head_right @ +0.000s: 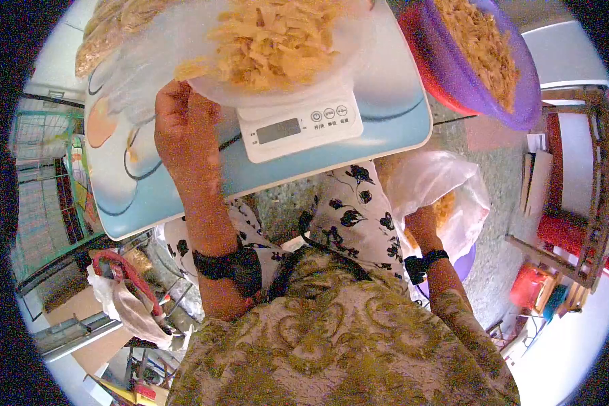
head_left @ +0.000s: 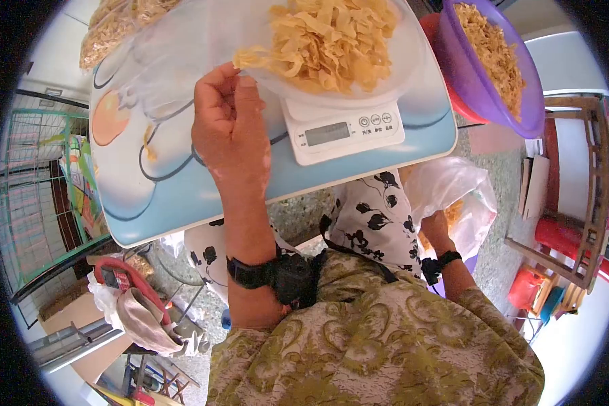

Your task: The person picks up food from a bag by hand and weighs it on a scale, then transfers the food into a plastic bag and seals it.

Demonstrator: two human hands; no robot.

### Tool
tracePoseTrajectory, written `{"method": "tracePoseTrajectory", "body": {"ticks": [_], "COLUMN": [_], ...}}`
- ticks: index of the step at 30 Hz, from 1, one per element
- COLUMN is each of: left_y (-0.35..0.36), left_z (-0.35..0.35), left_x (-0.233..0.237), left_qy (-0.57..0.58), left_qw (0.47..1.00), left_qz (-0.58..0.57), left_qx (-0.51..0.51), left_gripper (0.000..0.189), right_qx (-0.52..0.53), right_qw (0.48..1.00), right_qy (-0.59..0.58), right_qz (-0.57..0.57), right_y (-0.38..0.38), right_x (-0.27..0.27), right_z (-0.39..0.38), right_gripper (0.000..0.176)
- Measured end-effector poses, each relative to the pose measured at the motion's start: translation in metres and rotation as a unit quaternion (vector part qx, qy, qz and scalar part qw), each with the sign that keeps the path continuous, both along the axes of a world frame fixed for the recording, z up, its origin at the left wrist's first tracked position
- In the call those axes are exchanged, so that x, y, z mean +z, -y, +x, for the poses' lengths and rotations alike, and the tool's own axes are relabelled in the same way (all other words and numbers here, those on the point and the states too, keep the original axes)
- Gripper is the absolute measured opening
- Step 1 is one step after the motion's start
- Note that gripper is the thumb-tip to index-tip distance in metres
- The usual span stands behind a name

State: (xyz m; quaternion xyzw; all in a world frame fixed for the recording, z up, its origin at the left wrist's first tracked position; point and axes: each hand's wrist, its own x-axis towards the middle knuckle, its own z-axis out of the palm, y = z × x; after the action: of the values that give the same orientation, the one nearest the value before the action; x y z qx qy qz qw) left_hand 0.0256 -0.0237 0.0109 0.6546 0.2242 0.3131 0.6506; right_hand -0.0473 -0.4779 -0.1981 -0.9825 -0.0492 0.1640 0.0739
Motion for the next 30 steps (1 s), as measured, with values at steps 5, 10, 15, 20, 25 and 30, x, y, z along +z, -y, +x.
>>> {"method": "tracePoseTrajectory", "body": {"ticks": [5, 10, 15, 20, 25, 30], "left_y": [0.002, 0.002, -0.002, -0.001, 0.000, -0.001], "left_z": [0.001, 0.000, 0.000, 0.000, 0.000, -0.001], "left_x": [0.003, 0.007, 0.001, -0.001, -0.002, 0.001], "left_qy": [-0.007, -0.022, -0.002, 0.029, 0.023, 0.004], "left_qw": [1.000, 0.999, 1.000, 0.999, 1.000, 1.000], "left_qz": [-0.004, 0.022, 0.015, -0.005, 0.000, 0.002], "left_qx": [0.013, 0.019, 0.000, -0.018, -0.011, -0.012], "left_gripper": [0.019, 0.019, 0.020, 0.020, 0.021, 0.021], "right_qx": [-0.048, -0.127, -0.108, -0.013, 0.050, 0.038], "right_qw": [0.983, 0.978, 0.987, 0.999, 0.999, 0.993], "right_qy": [-0.163, 0.094, 0.024, -0.033, 0.001, 0.049], "right_qz": [-0.071, 0.138, 0.115, 0.021, 0.002, 0.105], "right_y": [-0.009, -0.001, 0.035, 0.014, 0.012, 0.033], "right_x": [0.031, 0.044, 0.001, -0.001, -0.020, -0.036], "right_z": [0.019, 0.021, 0.020, 0.015, 0.012, 0.013], "right_gripper": [0.014, 0.033, 0.047, 0.050, 0.051, 0.047]}}
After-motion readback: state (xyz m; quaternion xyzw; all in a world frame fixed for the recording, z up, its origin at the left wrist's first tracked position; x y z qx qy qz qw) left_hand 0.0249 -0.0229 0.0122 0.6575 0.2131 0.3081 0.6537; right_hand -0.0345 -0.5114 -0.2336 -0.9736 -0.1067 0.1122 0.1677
